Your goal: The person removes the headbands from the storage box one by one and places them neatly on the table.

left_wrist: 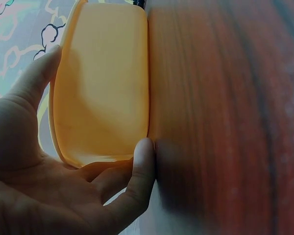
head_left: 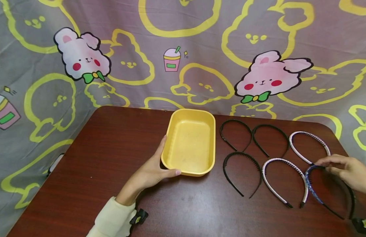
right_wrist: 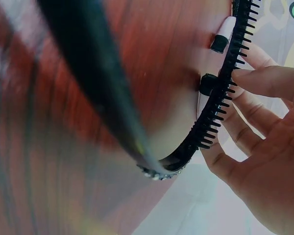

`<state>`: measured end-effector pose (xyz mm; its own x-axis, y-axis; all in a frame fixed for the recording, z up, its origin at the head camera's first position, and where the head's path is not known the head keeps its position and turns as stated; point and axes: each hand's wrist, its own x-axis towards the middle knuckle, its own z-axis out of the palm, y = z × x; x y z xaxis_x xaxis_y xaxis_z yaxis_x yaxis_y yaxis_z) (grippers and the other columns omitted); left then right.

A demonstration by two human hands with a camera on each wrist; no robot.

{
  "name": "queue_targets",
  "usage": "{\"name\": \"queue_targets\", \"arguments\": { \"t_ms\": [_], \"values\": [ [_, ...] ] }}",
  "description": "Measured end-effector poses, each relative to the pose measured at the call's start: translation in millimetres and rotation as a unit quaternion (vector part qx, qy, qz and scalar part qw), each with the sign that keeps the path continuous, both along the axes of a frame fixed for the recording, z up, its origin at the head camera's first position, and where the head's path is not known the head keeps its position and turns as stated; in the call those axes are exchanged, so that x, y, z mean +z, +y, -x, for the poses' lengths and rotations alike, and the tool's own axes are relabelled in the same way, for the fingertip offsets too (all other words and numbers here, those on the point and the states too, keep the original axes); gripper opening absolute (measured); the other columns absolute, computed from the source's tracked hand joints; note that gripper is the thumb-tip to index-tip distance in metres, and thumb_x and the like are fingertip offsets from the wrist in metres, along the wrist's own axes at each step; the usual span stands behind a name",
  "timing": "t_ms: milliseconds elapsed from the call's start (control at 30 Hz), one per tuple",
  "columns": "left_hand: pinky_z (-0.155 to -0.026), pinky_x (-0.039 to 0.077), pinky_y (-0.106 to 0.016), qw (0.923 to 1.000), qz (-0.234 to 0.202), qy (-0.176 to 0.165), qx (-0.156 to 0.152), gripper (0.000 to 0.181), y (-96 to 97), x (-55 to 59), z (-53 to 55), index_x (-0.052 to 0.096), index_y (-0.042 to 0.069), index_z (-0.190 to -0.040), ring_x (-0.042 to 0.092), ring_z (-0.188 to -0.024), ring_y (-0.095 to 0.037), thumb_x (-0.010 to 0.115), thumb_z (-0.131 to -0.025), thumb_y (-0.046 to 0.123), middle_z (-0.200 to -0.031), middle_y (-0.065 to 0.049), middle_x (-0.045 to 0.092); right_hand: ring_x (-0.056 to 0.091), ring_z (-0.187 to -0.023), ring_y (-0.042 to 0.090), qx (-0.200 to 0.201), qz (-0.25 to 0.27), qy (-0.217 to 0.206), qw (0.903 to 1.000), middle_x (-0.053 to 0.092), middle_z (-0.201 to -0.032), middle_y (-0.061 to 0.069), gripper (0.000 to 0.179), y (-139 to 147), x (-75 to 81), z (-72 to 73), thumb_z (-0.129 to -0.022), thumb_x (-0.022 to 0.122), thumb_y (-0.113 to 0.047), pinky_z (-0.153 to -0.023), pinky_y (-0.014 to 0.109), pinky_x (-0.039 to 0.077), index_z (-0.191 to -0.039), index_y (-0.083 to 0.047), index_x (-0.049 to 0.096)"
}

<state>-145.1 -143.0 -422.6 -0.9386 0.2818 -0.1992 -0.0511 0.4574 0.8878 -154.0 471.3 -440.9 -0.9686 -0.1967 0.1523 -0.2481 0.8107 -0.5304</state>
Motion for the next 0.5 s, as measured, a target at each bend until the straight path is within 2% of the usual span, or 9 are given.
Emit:
{"name": "queue_targets", "arguments": {
  "t_ms": [333, 500],
  "values": [
    [-0.128, 0.022, -0.057, 1.0000, 0.003, 0.003, 0.001, 0.129, -0.4, -1.1, 0.1, -0.005, 0.038, -0.168, 0.029, -0.157, -0.032, 0.091, -0.082, 0.033, -0.176, -0.005, 0.016, 0.048, -0.091, -0.027, 0.012, 0.022, 0.030, 0.9992, 0.062, -0.091, -0.037, 0.041, 9.3, -4.0, 0.6, -0.076, 0.065, 0.027, -0.073, -0.001, 0.033, -0.086, -0.010, 0.078],
    [-0.128, 0.023, -0.057, 1.0000, 0.005, 0.000, 0.001, 0.129, 0.0, -0.3, -0.2, -0.005, 0.038, -0.168, 0.029, -0.157, -0.032, 0.091, -0.082, 0.034, -0.176, -0.007, 0.017, 0.047, -0.090, -0.027, 0.009, 0.007, 0.028, 0.9996, 0.060, -0.090, -0.037, 0.038, 8.0, -4.0, 0.2, -0.077, 0.066, 0.024, -0.071, 0.000, 0.033, -0.086, -0.011, 0.078]
  ]
}}
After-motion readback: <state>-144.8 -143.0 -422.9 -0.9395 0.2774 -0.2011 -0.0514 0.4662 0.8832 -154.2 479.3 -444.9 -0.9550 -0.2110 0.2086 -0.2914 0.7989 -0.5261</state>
